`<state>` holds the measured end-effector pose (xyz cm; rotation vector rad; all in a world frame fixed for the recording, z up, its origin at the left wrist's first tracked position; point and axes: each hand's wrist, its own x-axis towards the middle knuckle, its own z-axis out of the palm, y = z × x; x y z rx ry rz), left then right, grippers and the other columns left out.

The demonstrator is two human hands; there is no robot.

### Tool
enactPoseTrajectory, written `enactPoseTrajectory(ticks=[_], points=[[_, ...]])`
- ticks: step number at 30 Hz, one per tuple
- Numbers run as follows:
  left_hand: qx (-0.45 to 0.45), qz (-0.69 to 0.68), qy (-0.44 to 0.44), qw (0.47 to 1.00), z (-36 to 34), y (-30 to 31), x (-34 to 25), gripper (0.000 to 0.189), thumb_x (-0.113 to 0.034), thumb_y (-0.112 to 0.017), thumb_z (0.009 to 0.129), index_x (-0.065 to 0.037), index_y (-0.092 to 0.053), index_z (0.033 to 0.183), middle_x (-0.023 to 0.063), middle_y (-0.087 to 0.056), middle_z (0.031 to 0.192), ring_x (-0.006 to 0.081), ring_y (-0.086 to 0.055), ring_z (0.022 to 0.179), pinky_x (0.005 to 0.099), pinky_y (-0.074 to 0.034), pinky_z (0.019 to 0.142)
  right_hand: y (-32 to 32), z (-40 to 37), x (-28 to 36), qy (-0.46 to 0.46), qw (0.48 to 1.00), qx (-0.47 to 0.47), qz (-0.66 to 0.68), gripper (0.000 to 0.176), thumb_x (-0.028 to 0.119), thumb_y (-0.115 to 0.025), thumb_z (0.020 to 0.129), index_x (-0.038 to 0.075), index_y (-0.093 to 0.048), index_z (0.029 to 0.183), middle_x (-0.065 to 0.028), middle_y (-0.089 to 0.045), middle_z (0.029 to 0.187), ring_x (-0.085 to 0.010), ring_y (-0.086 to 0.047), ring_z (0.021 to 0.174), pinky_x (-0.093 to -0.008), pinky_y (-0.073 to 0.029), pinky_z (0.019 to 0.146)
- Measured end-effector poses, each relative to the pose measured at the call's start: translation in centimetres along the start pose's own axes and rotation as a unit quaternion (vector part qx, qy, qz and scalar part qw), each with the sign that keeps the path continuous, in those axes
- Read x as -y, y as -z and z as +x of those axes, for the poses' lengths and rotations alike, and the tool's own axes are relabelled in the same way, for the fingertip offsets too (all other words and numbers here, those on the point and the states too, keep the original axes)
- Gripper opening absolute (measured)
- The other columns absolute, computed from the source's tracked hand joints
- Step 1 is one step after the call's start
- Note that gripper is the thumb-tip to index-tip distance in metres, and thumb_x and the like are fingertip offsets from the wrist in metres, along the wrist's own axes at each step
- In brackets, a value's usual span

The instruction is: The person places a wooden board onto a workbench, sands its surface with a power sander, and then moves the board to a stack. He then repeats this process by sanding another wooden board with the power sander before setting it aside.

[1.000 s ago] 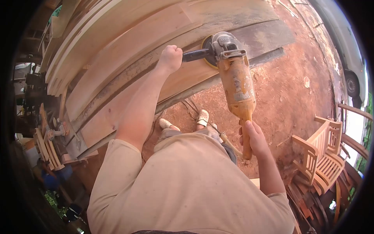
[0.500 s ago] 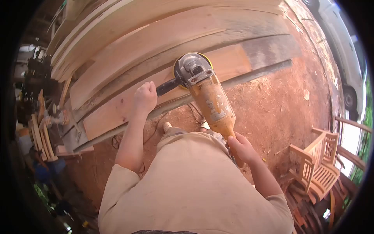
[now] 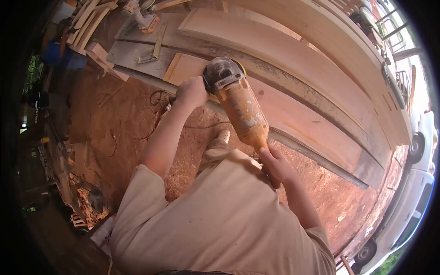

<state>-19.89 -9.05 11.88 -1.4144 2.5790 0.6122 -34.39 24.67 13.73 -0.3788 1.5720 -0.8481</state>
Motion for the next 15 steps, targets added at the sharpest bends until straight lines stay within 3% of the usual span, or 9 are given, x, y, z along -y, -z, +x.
enactPoseTrajectory(ticks=[7,12,15], points=[[0.009,0.014,0.071,0.997,2.6,3.1,8.6,0.027,-0.021,-0.070,0.086,-0.004,-0.078,0.105,0.0224,-0.075,0.110,0.0396,-0.072,0.108,0.0478,-0.058,0.093,-6.0,5.6,4.8,-0.033,0.998,0.049,-0.023,0.051,0.049,-0.055,0.106,0.001,-0.060,0.122,-0.0042,-0.057,0.092,-0.0130,-0.058,0.077,-0.0308,-0.052,0.069],[0.007,0.021,0.096,0.995,2.0,3.1,12.1,0.027,-0.023,-0.065,0.091,-0.004,-0.075,0.107,0.0246,-0.073,0.110,0.0435,-0.068,0.109,0.0508,-0.056,0.090,-8.0,5.7,7.1,-0.035,0.995,0.070,-0.068,0.056,0.052,-0.055,0.106,0.001,-0.059,0.128,-0.0038,-0.057,0.092,-0.0133,-0.056,0.078,-0.0309,-0.052,0.071],[0.030,0.058,0.098,0.993,1.3,2.4,12.6,0.030,-0.030,-0.068,0.091,-0.008,-0.075,0.111,0.0207,-0.073,0.113,0.0417,-0.068,0.109,0.0502,-0.056,0.090,-7.5,5.1,6.7,-0.034,0.993,0.090,-0.074,0.054,0.052,-0.054,0.106,0.003,-0.059,0.128,-0.0031,-0.056,0.093,-0.0129,-0.056,0.078,-0.0308,-0.052,0.072]])
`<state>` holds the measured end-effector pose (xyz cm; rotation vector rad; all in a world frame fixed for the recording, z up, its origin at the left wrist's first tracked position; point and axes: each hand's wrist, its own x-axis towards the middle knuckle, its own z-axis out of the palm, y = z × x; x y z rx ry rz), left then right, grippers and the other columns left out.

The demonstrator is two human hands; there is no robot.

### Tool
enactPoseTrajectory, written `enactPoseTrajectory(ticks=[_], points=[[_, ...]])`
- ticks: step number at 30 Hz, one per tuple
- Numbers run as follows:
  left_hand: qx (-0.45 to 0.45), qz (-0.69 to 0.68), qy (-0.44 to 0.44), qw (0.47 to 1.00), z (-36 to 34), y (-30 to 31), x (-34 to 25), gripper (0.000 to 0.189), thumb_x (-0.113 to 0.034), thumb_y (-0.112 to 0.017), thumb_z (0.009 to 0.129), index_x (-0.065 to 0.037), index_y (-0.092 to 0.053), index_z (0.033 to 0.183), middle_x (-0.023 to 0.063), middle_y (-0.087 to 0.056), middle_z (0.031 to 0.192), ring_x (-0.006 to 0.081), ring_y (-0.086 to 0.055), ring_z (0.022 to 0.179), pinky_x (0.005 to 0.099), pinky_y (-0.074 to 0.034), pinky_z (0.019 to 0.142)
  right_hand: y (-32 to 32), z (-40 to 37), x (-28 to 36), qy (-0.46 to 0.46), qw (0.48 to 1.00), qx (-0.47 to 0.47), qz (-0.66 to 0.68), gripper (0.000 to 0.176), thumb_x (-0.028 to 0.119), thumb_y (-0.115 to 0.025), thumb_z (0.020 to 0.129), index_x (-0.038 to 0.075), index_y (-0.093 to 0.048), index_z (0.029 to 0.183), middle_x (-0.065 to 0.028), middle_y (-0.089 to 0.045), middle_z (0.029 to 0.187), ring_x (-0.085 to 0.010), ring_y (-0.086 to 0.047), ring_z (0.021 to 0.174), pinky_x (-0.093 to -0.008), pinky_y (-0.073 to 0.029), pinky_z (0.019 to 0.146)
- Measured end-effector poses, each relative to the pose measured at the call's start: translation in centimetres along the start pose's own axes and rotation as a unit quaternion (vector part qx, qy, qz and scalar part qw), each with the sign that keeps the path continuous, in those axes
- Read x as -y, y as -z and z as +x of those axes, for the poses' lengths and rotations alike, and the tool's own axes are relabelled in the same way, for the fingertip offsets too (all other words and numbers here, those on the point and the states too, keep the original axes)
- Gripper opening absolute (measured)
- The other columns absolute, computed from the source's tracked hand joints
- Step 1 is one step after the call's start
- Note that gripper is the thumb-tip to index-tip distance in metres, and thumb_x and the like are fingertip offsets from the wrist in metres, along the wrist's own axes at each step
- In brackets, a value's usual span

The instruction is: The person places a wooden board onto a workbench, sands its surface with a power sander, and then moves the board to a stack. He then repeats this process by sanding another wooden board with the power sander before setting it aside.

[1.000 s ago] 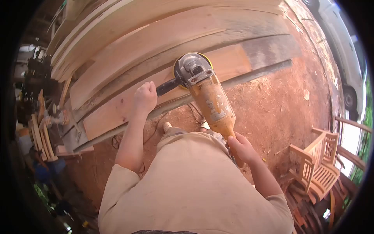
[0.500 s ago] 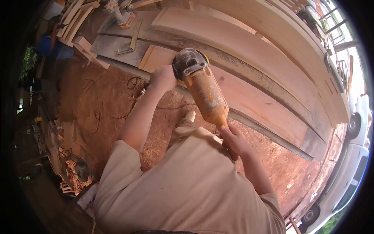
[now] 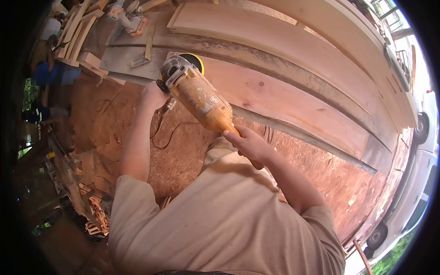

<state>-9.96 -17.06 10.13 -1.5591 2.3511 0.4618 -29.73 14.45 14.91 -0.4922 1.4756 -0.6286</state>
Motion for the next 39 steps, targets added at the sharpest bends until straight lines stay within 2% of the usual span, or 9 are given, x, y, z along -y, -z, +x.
enactPoseTrajectory(ticks=[4,6,15,22,27,29,32,35,39], points=[[0.016,0.003,0.006,1.000,-3.4,0.8,-4.0,0.031,-0.030,-0.068,0.091,-0.007,-0.075,0.109,0.0224,-0.073,0.111,0.0423,-0.068,0.109,0.0500,-0.056,0.090,1.4,-2.7,-1.9,-0.008,1.000,-0.004,0.006,0.053,0.050,-0.054,0.106,0.003,-0.059,0.130,-0.0021,-0.055,0.092,-0.0126,-0.055,0.078,-0.0308,-0.051,0.072],[0.029,-0.007,-0.051,0.998,-3.8,-0.7,-5.8,0.032,-0.031,-0.068,0.090,-0.005,-0.075,0.108,0.0240,-0.073,0.110,0.0436,-0.067,0.108,0.0505,-0.056,0.089,2.7,-4.6,-4.1,-0.020,1.000,-0.016,0.012,0.054,0.048,-0.055,0.106,0.003,-0.057,0.138,-0.0023,-0.056,0.092,-0.0134,-0.055,0.078,-0.0310,-0.051,0.072],[0.113,-0.036,-0.150,0.982,-12.3,-3.6,-21.3,0.029,-0.026,-0.071,0.085,-0.001,-0.077,0.098,0.0282,-0.073,0.102,0.0442,-0.070,0.103,0.0518,-0.057,0.089,7.6,-16.2,-16.9,-0.033,0.990,-0.092,0.105,0.051,0.040,-0.058,0.105,0.001,-0.058,0.139,-0.0024,-0.062,0.094,-0.0116,-0.059,0.080,-0.0313,-0.052,0.074],[0.152,-0.005,-0.275,0.949,-19.2,-8.8,-32.6,0.025,-0.026,-0.069,0.086,-0.003,-0.077,0.089,0.0239,-0.074,0.093,0.0419,-0.073,0.096,0.0496,-0.059,0.086,9.7,-25.7,-28.1,-0.018,0.966,-0.170,0.195,0.048,0.035,-0.059,0.103,-0.001,-0.058,0.136,-0.0020,-0.062,0.095,-0.0100,-0.058,0.081,-0.0293,-0.052,0.073],[0.203,0.035,-0.357,0.911,-24.3,-9.8,-42.3,0.026,-0.024,-0.070,0.085,0.000,-0.077,0.092,0.0225,-0.075,0.096,0.0408,-0.073,0.096,0.0489,-0.059,0.086,8.0,-30.9,-34.1,-0.011,0.923,-0.264,0.281,0.046,0.038,-0.058,0.104,-0.002,-0.060,0.128,-0.0028,-0.062,0.093,-0.0114,-0.058,0.080,-0.0302,-0.052,0.072],[0.220,0.052,-0.391,0.892,-25.1,-10.6,-44.8,0.026,-0.023,-0.071,0.085,0.001,-0.077,0.093,0.0226,-0.075,0.098,0.0402,-0.073,0.097,0.0490,-0.059,0.086,6.7,-32.0,-34.7,-0.007,0.904,-0.281,0.323,0.059,0.056,-0.061,0.100,0.002,-0.060,0.120,-0.0018,-0.060,0.096,-0.0122,-0.059,0.083,-0.0302,-0.052,0.071],[0.213,0.075,-0.445,0.867,-27.2,-13.2,-49.6,0.023,-0.023,-0.069,0.086,-0.003,-0.076,0.091,0.0236,-0.074,0.095,0.0427,-0.071,0.098,0.0510,-0.058,0.086,5.7,-34.1,-38.0,0.019,0.883,-0.307,0.355,0.060,0.060,-0.059,0.100,0.002,-0.059,0.118,-0.0035,-0.060,0.090,-0.0126,-0.058,0.077,-0.0302,-0.051,0.068],[0.227,0.118,-0.483,0.838,-29.8,-13.5,-54.4,0.024,-0.023,-0.069,0.086,-0.003,-0.077,0.094,0.0222,-0.075,0.099,0.0411,-0.072,0.101,0.0495,-0.059,0.088,4.7,-35.4,-38.7,0.030,0.835,-0.362,0.412,0.043,0.044,-0.054,0.105,0.003,-0.059,0.116,-0.0026,-0.058,0.085,-0.0120,-0.055,0.073,-0.0287,-0.047,0.066],[0.209,0.122,-0.535,0.810,-31.6,-15.1,-59.2,0.026,-0.025,-0.071,0.086,-0.003,-0.078,0.100,0.0201,-0.077,0.103,0.0364,-0.074,0.103,0.0452,-0.060,0.089,4.4,-36.0,-39.5,0.028,0.802,-0.413,0.429,0.046,0.046,-0.051,0.106,0.002,-0.058,0.119,-0.0030,-0.058,0.082,-0.0126,-0.054,0.069,-0.0286,-0.046,0.065]])
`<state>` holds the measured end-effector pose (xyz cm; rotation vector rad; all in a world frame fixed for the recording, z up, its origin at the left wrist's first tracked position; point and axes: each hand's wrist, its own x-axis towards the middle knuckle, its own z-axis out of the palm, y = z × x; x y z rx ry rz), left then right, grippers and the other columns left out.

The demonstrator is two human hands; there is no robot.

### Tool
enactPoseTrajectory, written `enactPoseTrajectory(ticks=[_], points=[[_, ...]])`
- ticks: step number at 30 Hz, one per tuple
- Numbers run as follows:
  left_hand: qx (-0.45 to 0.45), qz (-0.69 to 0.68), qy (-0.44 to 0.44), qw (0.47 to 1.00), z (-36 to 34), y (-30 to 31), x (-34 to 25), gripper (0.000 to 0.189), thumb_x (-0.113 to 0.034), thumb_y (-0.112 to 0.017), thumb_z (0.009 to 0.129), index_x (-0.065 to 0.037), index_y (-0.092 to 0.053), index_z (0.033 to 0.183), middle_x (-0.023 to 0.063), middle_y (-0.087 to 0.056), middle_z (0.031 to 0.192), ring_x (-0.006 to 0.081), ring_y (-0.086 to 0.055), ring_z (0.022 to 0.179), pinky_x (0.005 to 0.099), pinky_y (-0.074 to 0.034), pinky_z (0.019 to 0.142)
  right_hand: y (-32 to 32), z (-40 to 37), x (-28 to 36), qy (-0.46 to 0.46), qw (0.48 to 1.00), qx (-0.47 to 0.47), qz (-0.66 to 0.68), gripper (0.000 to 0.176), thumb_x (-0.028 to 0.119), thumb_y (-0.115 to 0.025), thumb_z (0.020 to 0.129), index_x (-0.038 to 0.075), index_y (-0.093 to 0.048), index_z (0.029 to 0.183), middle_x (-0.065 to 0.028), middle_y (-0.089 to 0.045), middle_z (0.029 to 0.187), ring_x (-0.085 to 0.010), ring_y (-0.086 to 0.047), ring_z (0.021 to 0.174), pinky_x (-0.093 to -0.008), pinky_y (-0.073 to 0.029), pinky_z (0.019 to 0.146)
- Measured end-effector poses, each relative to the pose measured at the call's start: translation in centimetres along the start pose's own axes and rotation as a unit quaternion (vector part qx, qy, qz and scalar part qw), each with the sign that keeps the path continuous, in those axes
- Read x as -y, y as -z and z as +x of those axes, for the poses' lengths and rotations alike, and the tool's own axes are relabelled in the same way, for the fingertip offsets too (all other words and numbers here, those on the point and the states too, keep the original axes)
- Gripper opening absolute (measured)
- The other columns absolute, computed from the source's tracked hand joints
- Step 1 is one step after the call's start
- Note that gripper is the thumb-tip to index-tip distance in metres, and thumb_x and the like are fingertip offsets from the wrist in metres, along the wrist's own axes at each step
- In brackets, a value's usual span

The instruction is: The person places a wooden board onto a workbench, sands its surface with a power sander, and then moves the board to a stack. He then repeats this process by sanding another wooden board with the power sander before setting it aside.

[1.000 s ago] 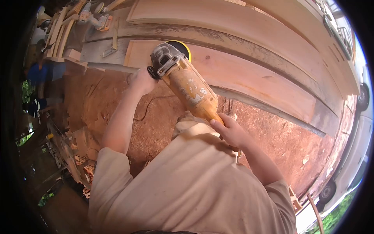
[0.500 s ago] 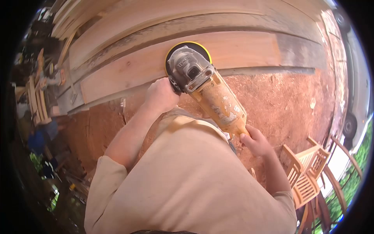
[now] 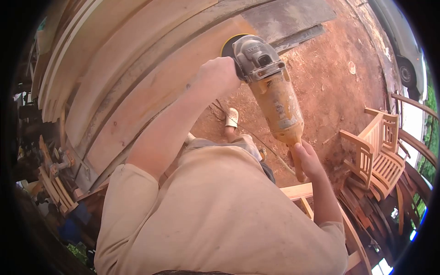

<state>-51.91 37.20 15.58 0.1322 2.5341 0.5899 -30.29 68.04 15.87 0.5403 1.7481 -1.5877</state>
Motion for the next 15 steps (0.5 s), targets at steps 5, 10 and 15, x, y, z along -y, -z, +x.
enactPoseTrajectory(ticks=[5,10,15], points=[[-0.064,-0.004,-0.083,0.994,3.2,-0.8,-1.9,0.023,-0.024,-0.069,0.086,-0.007,-0.079,0.098,0.0164,-0.078,0.102,0.0315,-0.077,0.099,0.0422,-0.062,0.083,-0.4,-0.2,-0.3,-0.018,0.994,-0.100,0.046,0.051,0.049,-0.048,0.106,0.001,-0.059,0.121,-0.0066,-0.061,0.080,-0.0151,-0.058,0.065,-0.0296,-0.049,0.059],[-0.101,0.040,-0.064,0.992,2.8,-1.3,0.1,0.026,-0.022,-0.071,0.081,-0.012,-0.080,0.102,0.0114,-0.079,0.103,0.0253,-0.078,0.098,0.0389,-0.062,0.082,-1.8,1.8,-3.1,-0.033,0.989,-0.084,0.113,0.052,0.054,-0.047,0.105,0.004,-0.056,0.117,-0.0071,-0.059,0.075,-0.0186,-0.058,0.058,-0.0328,-0.052,0.052],[-0.076,-0.002,-0.057,0.995,-5.0,0.7,5.9,0.025,-0.020,-0.073,0.077,-0.006,-0.079,0.096,0.0153,-0.079,0.098,0.0302,-0.078,0.094,0.0425,-0.062,0.078,-4.5,1.0,-3.1,-0.025,0.997,-0.015,0.066,0.049,0.052,-0.045,0.106,0.004,-0.055,0.115,-0.0081,-0.060,0.075,-0.0199,-0.058,0.057,-0.0323,-0.050,0.050]])
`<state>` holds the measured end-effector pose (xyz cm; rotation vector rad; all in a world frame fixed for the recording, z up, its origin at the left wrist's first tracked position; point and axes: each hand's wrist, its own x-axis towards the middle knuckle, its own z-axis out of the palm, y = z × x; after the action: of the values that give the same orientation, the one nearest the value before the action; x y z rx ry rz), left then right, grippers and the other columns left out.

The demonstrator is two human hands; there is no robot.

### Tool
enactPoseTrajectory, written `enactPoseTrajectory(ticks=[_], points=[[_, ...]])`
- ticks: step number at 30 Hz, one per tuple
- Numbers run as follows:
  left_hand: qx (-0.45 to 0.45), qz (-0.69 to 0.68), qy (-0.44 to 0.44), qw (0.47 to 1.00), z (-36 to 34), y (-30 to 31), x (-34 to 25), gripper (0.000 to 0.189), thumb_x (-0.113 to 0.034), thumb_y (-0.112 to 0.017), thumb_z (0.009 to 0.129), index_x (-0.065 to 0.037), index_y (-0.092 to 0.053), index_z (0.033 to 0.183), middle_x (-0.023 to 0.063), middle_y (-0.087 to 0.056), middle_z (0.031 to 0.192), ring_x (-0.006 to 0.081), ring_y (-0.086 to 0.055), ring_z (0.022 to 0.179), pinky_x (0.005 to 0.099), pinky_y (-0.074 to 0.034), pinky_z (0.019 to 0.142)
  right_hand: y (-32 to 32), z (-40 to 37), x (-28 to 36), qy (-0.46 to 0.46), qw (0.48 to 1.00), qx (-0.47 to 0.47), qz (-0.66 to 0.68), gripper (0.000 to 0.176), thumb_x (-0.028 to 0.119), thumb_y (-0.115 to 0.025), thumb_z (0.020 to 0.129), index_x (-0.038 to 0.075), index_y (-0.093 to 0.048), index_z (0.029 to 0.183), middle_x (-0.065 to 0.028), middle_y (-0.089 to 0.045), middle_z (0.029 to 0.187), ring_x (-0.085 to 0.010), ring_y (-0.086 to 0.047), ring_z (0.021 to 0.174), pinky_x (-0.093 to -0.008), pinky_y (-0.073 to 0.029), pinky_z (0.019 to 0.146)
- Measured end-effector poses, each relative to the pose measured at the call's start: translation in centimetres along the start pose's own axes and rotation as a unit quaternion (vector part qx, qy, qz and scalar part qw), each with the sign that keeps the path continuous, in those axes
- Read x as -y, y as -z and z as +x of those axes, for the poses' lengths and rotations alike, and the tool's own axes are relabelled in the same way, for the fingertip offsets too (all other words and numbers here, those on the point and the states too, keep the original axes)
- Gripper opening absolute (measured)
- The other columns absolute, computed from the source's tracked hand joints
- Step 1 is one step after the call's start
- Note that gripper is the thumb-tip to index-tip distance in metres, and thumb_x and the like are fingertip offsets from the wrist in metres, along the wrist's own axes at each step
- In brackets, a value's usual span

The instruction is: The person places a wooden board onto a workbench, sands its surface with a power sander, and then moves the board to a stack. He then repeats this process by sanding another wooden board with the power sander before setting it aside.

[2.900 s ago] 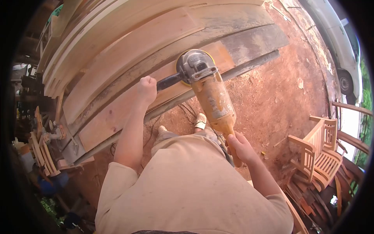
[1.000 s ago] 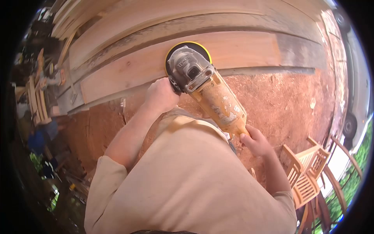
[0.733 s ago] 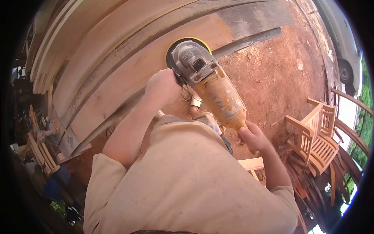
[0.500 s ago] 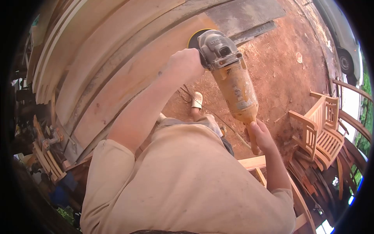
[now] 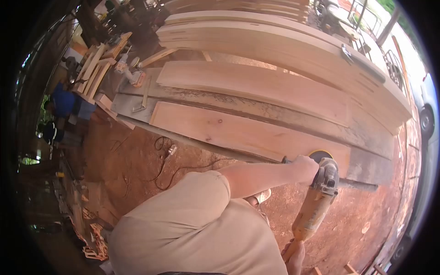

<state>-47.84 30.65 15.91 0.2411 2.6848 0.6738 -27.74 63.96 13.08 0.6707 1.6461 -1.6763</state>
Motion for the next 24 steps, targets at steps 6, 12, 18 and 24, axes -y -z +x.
enactPoseTrajectory(ticks=[6,12,18,24], points=[[-0.031,-0.069,0.101,0.992,-9.0,-1.6,9.4,0.025,-0.020,-0.072,0.080,-0.005,-0.078,0.099,0.0154,-0.078,0.099,0.0314,-0.077,0.095,0.0455,-0.062,0.080,-8.1,1.1,1.3,0.018,0.977,0.070,-0.201,0.048,0.047,-0.046,0.106,0.002,-0.058,0.115,-0.0072,-0.062,0.077,-0.0171,-0.059,0.064,-0.0313,-0.048,0.057],[-0.097,-0.129,0.217,0.963,-19.7,-1.4,16.5,0.023,-0.019,-0.071,0.082,-0.002,-0.077,0.097,0.0203,-0.077,0.099,0.0364,-0.076,0.096,0.0480,-0.061,0.083,-15.0,1.6,2.0,0.013,0.941,0.116,-0.318,0.047,0.045,-0.047,0.105,0.001,-0.060,0.115,-0.0065,-0.062,0.078,-0.0156,-0.058,0.067,-0.0309,-0.047,0.060],[-0.101,-0.199,0.353,0.909,-29.6,1.0,21.7,0.026,-0.016,-0.070,0.082,0.000,-0.075,0.101,0.0242,-0.075,0.103,0.0403,-0.073,0.102,0.0487,-0.059,0.089,-24.4,0.9,4.6,-0.032,0.896,0.193,-0.398,0.042,0.039,-0.051,0.104,0.000,-0.063,0.115,-0.0042,-0.064,0.085,-0.0130,-0.058,0.072,-0.0305,-0.046,0.064],[-0.143,-0.196,0.472,0.848,-38.4,0.8,28.6,0.028,-0.021,-0.068,0.087,0.000,-0.076,0.103,0.0262,-0.074,0.106,0.0424,-0.072,0.104,0.0494,-0.058,0.092,-33.2,3.9,2.7,-0.043,0.870,0.262,-0.416,0.040,0.038,-0.054,0.105,0.001,-0.063,0.117,-0.0013,-0.059,0.082,-0.0112,-0.058,0.072,-0.0278,-0.048,0.065]])
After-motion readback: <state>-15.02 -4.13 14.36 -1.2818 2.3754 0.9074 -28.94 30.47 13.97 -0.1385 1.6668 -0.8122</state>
